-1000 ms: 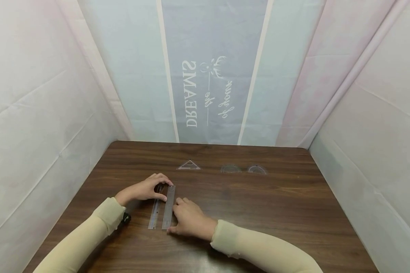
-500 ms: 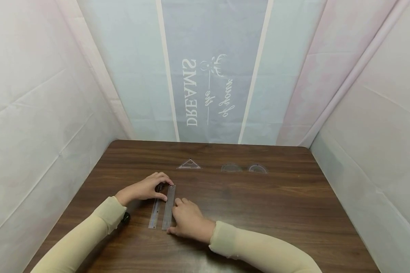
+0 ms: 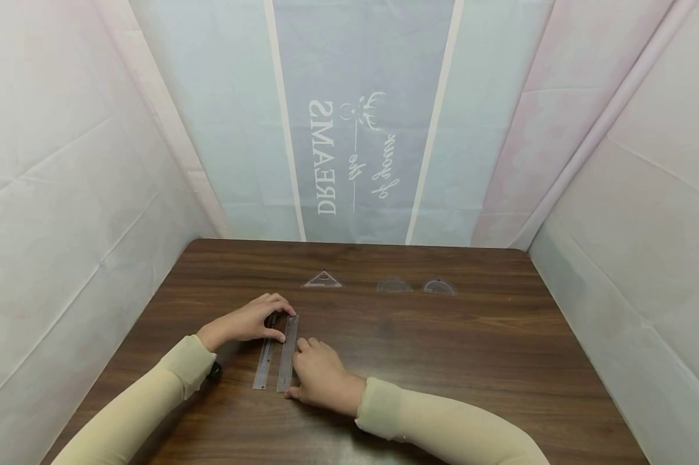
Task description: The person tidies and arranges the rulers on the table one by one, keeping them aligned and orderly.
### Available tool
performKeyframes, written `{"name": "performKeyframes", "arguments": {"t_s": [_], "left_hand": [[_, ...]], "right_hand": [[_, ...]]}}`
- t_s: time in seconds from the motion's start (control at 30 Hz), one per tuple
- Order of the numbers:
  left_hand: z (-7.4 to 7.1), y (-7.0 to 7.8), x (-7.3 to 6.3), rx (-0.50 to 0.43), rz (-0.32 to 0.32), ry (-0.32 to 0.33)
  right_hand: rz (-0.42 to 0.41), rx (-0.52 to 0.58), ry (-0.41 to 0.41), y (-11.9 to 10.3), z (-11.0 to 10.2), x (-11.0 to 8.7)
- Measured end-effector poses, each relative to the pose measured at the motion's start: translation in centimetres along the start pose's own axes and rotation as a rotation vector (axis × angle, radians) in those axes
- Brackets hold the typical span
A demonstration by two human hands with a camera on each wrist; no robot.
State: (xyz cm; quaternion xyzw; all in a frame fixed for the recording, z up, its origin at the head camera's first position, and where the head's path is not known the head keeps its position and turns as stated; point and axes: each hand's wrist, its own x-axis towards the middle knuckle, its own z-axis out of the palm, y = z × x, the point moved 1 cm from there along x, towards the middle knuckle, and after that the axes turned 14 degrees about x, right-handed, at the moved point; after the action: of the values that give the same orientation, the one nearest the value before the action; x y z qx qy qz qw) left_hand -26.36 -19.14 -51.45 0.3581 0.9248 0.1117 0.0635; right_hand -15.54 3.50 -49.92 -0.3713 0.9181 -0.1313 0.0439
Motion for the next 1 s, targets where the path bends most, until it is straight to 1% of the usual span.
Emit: {"name": "performKeyframes", "arguments": {"t_s": [0.33, 0.5, 0.67, 1.0], "left_hand": [[0.00, 0.02, -0.06, 0.017, 0.007, 0.007], [-0.06, 0.12, -0.04, 0.022, 0.001, -0.001], [-0.02, 0.21, -0.01, 0.019, -0.008, -0.010], [-0.13, 0.23, 0.02, 0.029, 0.006, 0.006]], "right_hand": [[-0.019, -0.019, -0.003, 0.20, 0.35, 0.04], [-0.034, -0.025, 0.001, 0.37, 0.66, 0.00], [-0.037, -0.032, 0.001, 0.29, 0.59, -0.04], [-0.036, -0.037, 0.018, 0.21, 0.36, 0.08]]}}
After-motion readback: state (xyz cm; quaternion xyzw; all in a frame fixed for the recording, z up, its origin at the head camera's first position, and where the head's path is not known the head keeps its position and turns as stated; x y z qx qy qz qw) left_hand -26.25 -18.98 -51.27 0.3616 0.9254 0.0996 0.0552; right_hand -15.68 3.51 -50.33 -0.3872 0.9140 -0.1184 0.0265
